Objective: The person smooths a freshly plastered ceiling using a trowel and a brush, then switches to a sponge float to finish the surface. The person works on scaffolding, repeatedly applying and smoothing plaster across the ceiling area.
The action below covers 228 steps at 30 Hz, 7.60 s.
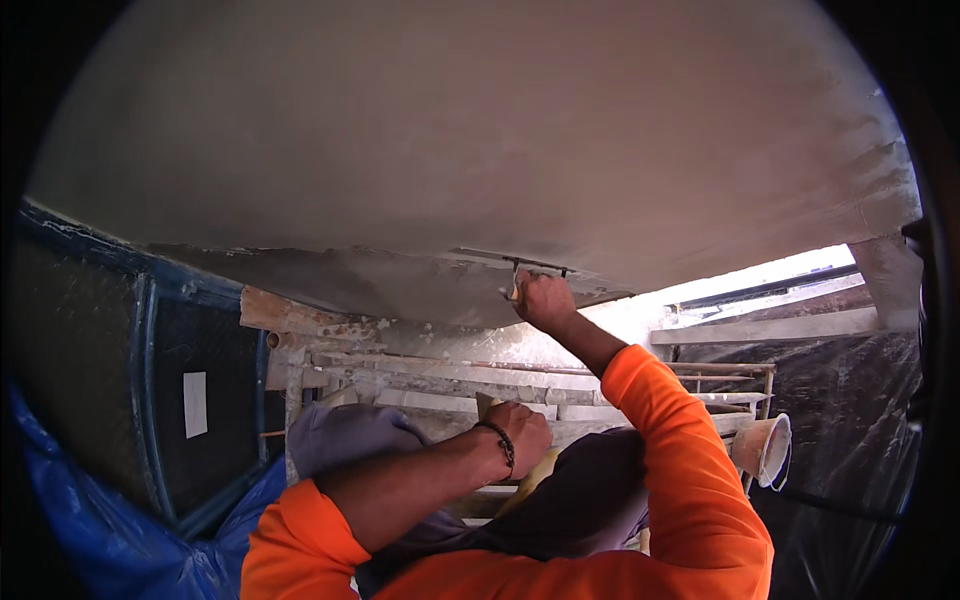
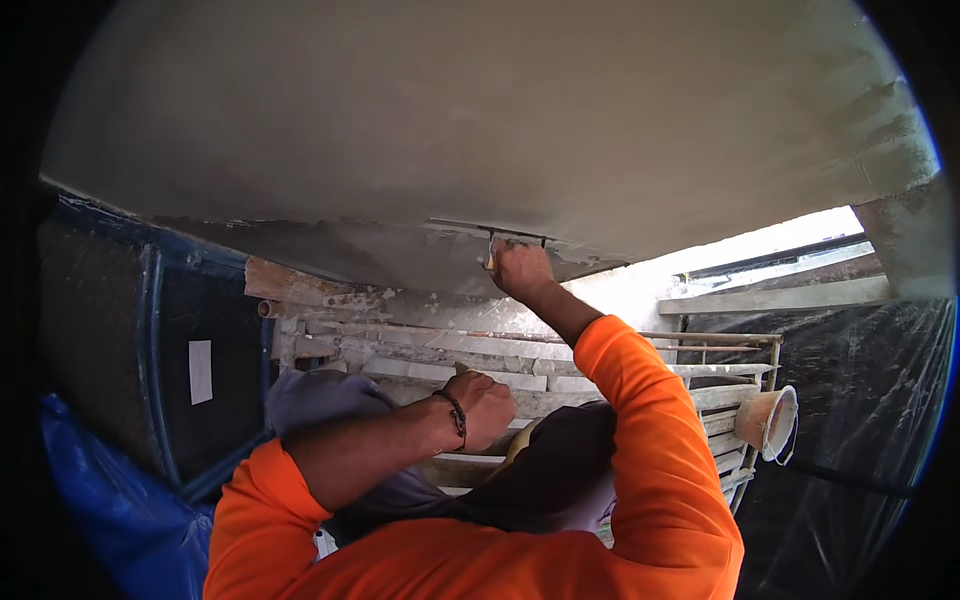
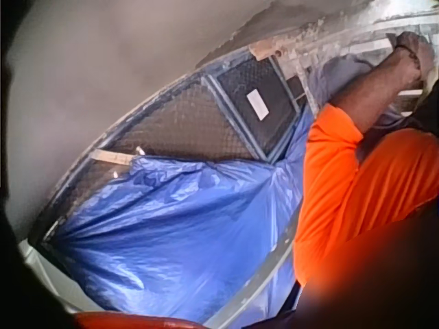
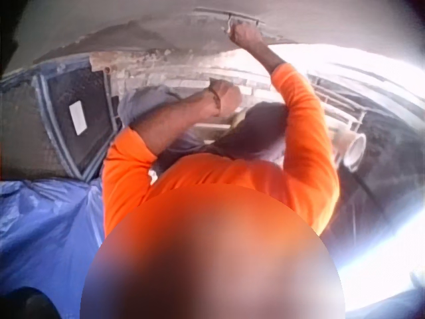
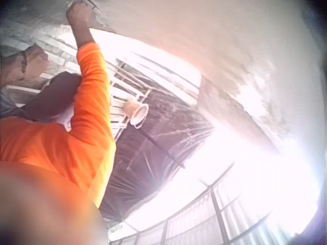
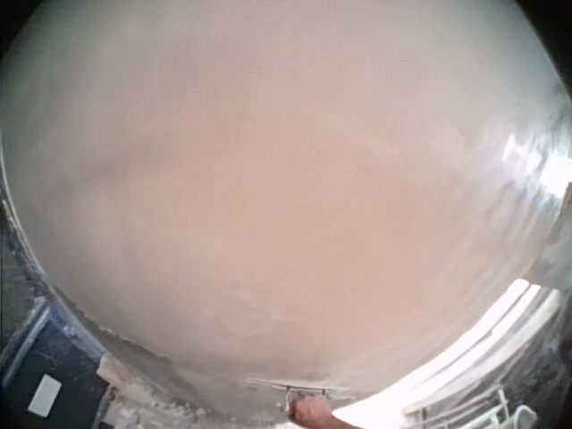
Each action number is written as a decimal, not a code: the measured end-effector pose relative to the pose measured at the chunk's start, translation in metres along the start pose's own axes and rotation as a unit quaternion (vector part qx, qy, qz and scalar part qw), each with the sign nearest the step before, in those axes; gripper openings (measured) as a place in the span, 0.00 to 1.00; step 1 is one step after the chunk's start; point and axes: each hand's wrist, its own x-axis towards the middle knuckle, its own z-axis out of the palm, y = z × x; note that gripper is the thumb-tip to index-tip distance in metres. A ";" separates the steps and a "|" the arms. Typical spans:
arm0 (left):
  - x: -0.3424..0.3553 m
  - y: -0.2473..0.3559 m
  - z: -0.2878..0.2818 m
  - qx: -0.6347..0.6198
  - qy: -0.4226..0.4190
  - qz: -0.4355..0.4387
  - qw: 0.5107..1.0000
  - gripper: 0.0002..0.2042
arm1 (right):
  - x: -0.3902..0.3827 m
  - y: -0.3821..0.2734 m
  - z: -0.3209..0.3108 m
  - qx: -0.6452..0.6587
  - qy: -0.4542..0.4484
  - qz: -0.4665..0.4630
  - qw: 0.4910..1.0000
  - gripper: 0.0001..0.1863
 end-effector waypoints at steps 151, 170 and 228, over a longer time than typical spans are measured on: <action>-0.056 -0.034 -0.014 -0.073 0.140 -0.075 0.984 0.05 | -0.051 0.174 0.051 0.151 0.050 -0.015 0.987 0.28; -0.061 -0.028 -0.018 -0.075 0.100 -0.127 0.984 0.10 | -0.013 0.135 0.143 -0.057 -0.098 -0.038 0.993 0.31; -0.063 -0.028 -0.011 -0.099 0.133 -0.067 0.984 0.16 | -0.003 0.014 0.064 0.084 -0.062 -0.082 0.991 0.27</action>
